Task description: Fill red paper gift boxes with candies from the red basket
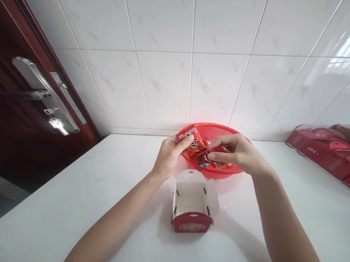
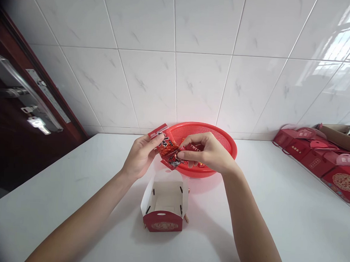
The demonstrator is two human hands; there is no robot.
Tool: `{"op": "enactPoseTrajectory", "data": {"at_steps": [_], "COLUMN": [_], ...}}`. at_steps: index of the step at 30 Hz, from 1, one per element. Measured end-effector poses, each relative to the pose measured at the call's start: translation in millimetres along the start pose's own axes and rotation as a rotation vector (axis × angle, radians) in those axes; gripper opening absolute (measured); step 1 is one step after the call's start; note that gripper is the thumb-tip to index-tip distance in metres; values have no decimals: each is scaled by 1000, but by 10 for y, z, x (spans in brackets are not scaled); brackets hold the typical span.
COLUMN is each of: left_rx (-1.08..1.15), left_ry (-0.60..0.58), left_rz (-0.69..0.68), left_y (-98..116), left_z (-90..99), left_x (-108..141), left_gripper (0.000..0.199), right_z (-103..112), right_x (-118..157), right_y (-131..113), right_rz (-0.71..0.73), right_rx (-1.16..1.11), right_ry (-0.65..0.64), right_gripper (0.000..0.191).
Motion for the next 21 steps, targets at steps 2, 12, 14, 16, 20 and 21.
{"op": "enactPoseTrajectory", "data": {"at_steps": [2, 12, 14, 16, 20, 21], "left_rx": [-11, -122, -120, -125, -122, -118], "left_ry": [20, -43, -67, -83, -99, -98], "left_rz": [-21, 35, 59, 71, 100, 106], "left_y": [12, -54, -63, -63, -65, -66], "left_z": [15, 20, 1, -17, -41, -43], "left_x": [3, 20, 23, 25, 33, 37], "left_gripper": [34, 25, 25, 26, 26, 26], "right_z": [11, 142, 155, 168, 196, 200], "right_x": [9, 77, 84, 89, 82, 78], "right_y": [-13, -69, -63, -49, -12, -6], "right_rz": [-3, 20, 21, 17, 1, -2], "right_rx": [3, 10, 20, 17, 10, 9], "right_ry": [9, 78, 88, 98, 118, 122], "right_gripper": [13, 14, 15, 16, 20, 20]}}
Point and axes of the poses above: each hand's wrist, its own x-axis away from the middle knuckle, its own z-axis out of the back of the hand, y = z × x, the point moved 5 cm from there along -x, towards the middle knuckle, and after that the axes turned 3 degrees about z, right-handed, at the moved point
